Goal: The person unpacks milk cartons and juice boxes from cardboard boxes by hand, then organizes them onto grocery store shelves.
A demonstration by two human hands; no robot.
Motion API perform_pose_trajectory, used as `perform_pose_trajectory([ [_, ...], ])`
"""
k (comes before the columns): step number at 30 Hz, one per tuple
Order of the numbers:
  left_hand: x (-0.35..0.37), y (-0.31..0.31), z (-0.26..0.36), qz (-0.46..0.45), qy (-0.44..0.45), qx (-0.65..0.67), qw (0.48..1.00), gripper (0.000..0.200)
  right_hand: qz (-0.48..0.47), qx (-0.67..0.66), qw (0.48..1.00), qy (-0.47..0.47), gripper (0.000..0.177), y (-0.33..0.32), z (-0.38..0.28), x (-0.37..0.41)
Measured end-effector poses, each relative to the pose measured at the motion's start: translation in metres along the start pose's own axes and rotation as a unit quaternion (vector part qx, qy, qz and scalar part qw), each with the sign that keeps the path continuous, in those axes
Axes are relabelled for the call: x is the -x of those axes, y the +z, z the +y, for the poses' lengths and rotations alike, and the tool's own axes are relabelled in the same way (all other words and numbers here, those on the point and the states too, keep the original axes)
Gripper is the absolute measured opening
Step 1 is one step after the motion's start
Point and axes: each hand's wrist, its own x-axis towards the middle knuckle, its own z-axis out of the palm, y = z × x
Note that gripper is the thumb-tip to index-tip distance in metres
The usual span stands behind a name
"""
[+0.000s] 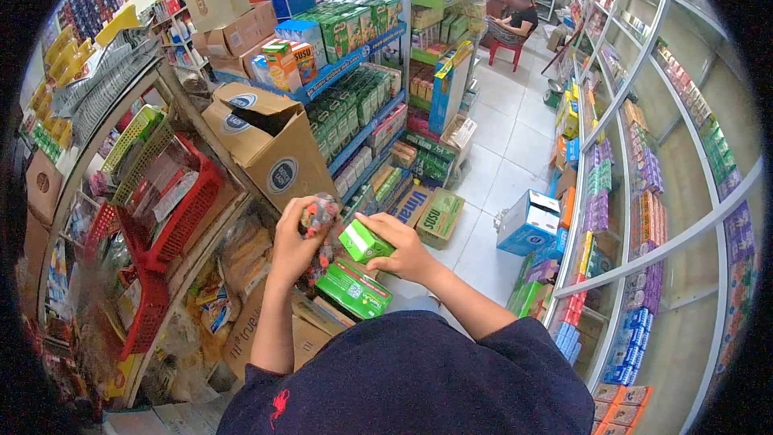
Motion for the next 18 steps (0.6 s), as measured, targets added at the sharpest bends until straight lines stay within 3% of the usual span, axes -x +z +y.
perform_pose_trajectory([
  [2, 0.000, 0.001, -0.002, 0.023, -0.017, 0.026, 0.999, 0.035, 0.001, -0.008, 1.000, 0.017, 0.076, 0.000, -0.001, -0.002],
  [4, 0.003, 0.001, -0.001, 0.033, -0.085, 0.186, 0.978, 0.033, 0.001, 0.002, 1.000, 0.018, 0.075, 0.002, 0.000, -0.003],
  [6, 0.002, 0.000, 0.006, -0.025, 0.050, 0.088, 0.995, 0.036, -0.002, 0.013, 1.000, 0.021, 0.074, 0.006, 0.003, -0.003],
  [8, 0.000, 0.003, 0.013, -0.048, 0.097, 0.027, 0.994, 0.038, -0.006, 0.028, 1.000, 0.004, 0.072, 0.007, 0.006, -0.001],
  [12, -0.006, 0.000, 0.007, -0.025, 0.016, -0.070, 0.997, 0.035, -0.013, -0.002, 1.000, 0.021, 0.071, -0.003, -0.003, 0.001],
  [14, -0.006, 0.003, -0.002, 0.012, 0.009, 0.063, 0.998, 0.033, -0.012, -0.009, 1.000, 0.011, 0.071, -0.004, -0.003, -0.002],
  [15, -0.003, 0.005, -0.005, 0.019, -0.042, 0.169, 0.984, 0.033, -0.010, 0.010, 1.000, 0.018, 0.071, -0.003, -0.001, -0.002],
  [16, -0.005, 0.006, 0.000, 0.013, -0.038, 0.171, 0.985, 0.033, -0.007, 0.030, 0.999, 0.029, 0.071, -0.003, 0.002, 0.000],
  [18, -0.005, 0.006, 0.015, -0.068, 0.113, 0.090, 0.987, 0.034, -0.001, 0.038, 0.998, 0.041, 0.071, 0.000, 0.007, 0.001],
])
